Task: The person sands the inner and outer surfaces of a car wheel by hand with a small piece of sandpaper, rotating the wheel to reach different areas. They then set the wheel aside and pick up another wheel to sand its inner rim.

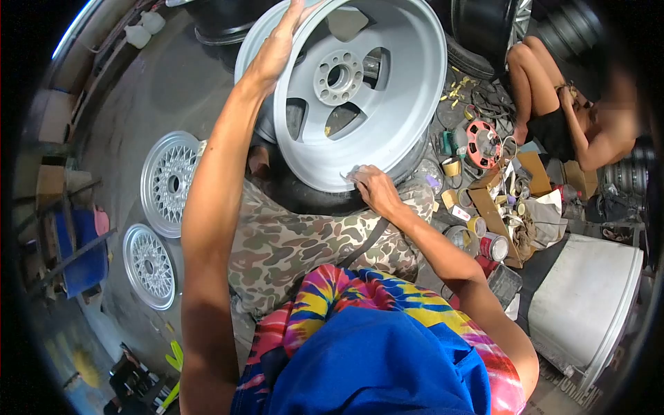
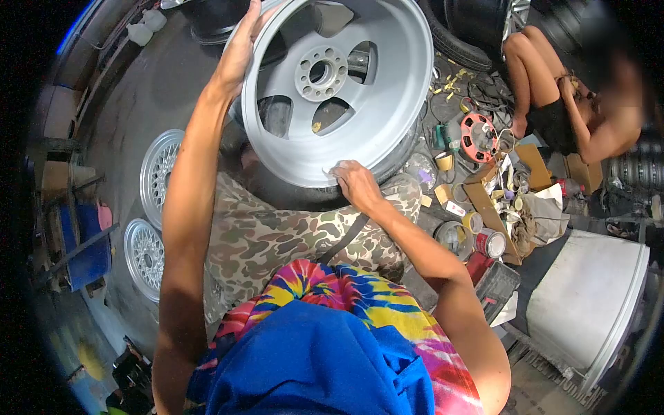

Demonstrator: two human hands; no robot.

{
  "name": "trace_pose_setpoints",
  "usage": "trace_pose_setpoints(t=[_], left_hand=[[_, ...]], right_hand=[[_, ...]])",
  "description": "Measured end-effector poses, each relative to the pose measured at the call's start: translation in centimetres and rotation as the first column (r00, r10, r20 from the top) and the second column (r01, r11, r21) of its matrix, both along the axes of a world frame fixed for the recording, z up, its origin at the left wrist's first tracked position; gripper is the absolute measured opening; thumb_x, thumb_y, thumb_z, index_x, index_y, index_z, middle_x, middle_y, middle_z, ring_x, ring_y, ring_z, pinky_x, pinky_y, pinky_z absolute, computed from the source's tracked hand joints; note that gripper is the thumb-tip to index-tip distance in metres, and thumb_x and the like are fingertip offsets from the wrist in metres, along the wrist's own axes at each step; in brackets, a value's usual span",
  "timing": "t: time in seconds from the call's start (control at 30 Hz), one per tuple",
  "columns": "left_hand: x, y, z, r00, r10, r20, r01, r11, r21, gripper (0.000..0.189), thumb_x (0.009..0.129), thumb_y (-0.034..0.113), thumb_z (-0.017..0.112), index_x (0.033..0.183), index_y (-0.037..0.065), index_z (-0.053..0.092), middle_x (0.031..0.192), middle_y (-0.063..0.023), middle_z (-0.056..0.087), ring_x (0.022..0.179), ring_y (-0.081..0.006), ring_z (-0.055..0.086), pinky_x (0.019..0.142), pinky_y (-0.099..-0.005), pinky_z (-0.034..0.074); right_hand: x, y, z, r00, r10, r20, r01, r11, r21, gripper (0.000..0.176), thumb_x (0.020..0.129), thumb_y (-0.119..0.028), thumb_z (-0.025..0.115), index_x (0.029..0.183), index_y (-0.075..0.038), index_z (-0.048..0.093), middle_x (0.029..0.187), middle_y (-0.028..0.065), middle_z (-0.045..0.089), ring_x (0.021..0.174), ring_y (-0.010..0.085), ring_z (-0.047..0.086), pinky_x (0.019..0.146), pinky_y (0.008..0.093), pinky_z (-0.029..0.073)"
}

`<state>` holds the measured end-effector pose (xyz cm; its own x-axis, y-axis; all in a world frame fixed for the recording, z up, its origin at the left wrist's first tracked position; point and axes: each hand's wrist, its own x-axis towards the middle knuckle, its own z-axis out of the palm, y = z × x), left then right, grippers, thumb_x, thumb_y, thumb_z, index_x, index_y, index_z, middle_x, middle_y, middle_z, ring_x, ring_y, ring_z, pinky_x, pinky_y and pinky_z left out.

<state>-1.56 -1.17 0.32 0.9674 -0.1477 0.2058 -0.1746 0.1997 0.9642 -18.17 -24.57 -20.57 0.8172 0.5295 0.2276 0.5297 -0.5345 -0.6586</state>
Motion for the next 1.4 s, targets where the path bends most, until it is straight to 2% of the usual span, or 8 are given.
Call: trace_pose_setpoints(t=[0.33,0.63,0.8,0.9,1.03,1.13,1.27,1.4], left_hand=[[-0.5,-0.8,0.6,1.0,-0.014,0.024,0.009,0.984,0.177,0.071,0.103,0.056,0.029,0.142,-0.001,0.047,0.143,-0.0104,0.05,0.135,-0.0164,0.04,0.117,-0.0312,0.023],[-2.1,-1.9,2.2,0.992,-0.118,-0.044,0.121,0.99,0.075,0.069,0.104,0.054,0.028,0.141,-0.001,0.047,0.143,-0.0119,0.05,0.135,-0.0177,0.041,0.117,-0.0308,0.024],[-1.6,-1.5,1.0,1.0,-0.005,0.004,0.004,0.975,0.221,0.07,0.104,0.055,0.022,0.142,0.001,0.047,0.134,-0.012,0.057,0.123,-0.0175,0.054,0.108,-0.0296,0.039],[-1.6,-1.5,1.5,0.992,-0.034,-0.126,0.047,0.994,0.098,0.07,0.105,0.053,0.019,0.143,0.0,0.045,0.14,-0.013,0.053,0.128,-0.0198,0.049,0.111,-0.031,0.034],[-1.9,-2.0,1.9,0.999,0.036,-0.012,-0.033,0.976,0.214,0.07,0.106,0.053,0.018,0.141,-0.001,0.047,0.137,-0.0129,0.055,0.126,-0.0199,0.051,0.111,-0.0313,0.035],[-1.9,-1.8,2.1,1.0,0.006,-0.018,-0.002,0.975,0.223,0.074,0.104,0.055,0.022,0.142,-0.005,0.044,0.145,-0.0156,0.047,0.137,-0.0209,0.04,0.118,-0.0322,0.021],[-1.7,-1.7,1.5,0.999,0.035,-0.029,-0.026,0.964,0.264,0.073,0.104,0.055,0.023,0.142,-0.004,0.045,0.145,-0.0152,0.047,0.136,-0.0207,0.04,0.117,-0.0317,0.021],[-1.8,-1.4,1.5,0.998,0.066,0.014,-0.067,0.936,0.344,0.068,0.105,0.053,0.028,0.14,-0.001,0.049,0.142,-0.0142,0.051,0.132,-0.0211,0.045,0.113,-0.0306,0.027]], right_hand=[[6.0,11.3,10.7,0.978,-0.165,0.124,0.058,0.795,0.603,0.025,0.083,0.001,0.06,0.105,-0.004,0.071,0.088,0.018,0.069,0.077,0.031,0.069,0.068,0.0365,0.053],[2.6,0.4,-0.5,0.981,0.121,-0.151,-0.177,0.879,-0.443,0.014,0.075,0.003,0.06,0.081,-0.003,0.07,0.086,0.0191,0.069,0.083,0.0366,0.068,0.079,0.0439,0.056],[8.6,9.5,15.0,0.991,-0.015,-0.132,0.079,0.862,0.5,0.01,0.084,-0.005,0.064,0.088,0.002,0.07,0.076,0.0169,0.069,0.066,0.0216,0.065,0.063,0.0341,0.05],[13.1,11.0,18.2,0.908,-0.185,-0.376,0.418,0.362,0.833,0.013,0.086,-0.009,0.064,0.089,0.003,0.068,0.066,0.0122,0.063,0.064,0.0085,0.054,0.057,0.0299,0.046],[5.8,9.1,12.7,0.997,0.076,0.029,-0.08,0.968,0.236,0.011,0.076,-0.004,0.062,0.084,-0.001,0.068,0.073,0.0244,0.062,0.065,0.0413,0.061,0.062,0.0445,0.05],[2.0,5.8,7.2,0.956,0.173,-0.237,-0.231,0.941,-0.246,0.013,0.075,-0.01,0.067,0.084,-0.002,0.071,0.078,0.0213,0.067,0.076,0.0384,0.067,0.069,0.0428,0.054],[7.1,8.2,8.7,0.907,0.414,-0.075,-0.413,0.91,0.025,0.011,0.077,-0.011,0.066,0.079,-0.001,0.069,0.074,0.0208,0.065,0.064,0.0371,0.063,0.063,0.0431,0.051],[17.9,7.0,20.0,0.896,-0.183,-0.406,0.397,0.739,0.544,0.014,0.086,-0.01,0.062,0.085,0.0,0.071,0.073,0.0111,0.07,0.062,0.0162,0.06,0.06,0.0344,0.05]])
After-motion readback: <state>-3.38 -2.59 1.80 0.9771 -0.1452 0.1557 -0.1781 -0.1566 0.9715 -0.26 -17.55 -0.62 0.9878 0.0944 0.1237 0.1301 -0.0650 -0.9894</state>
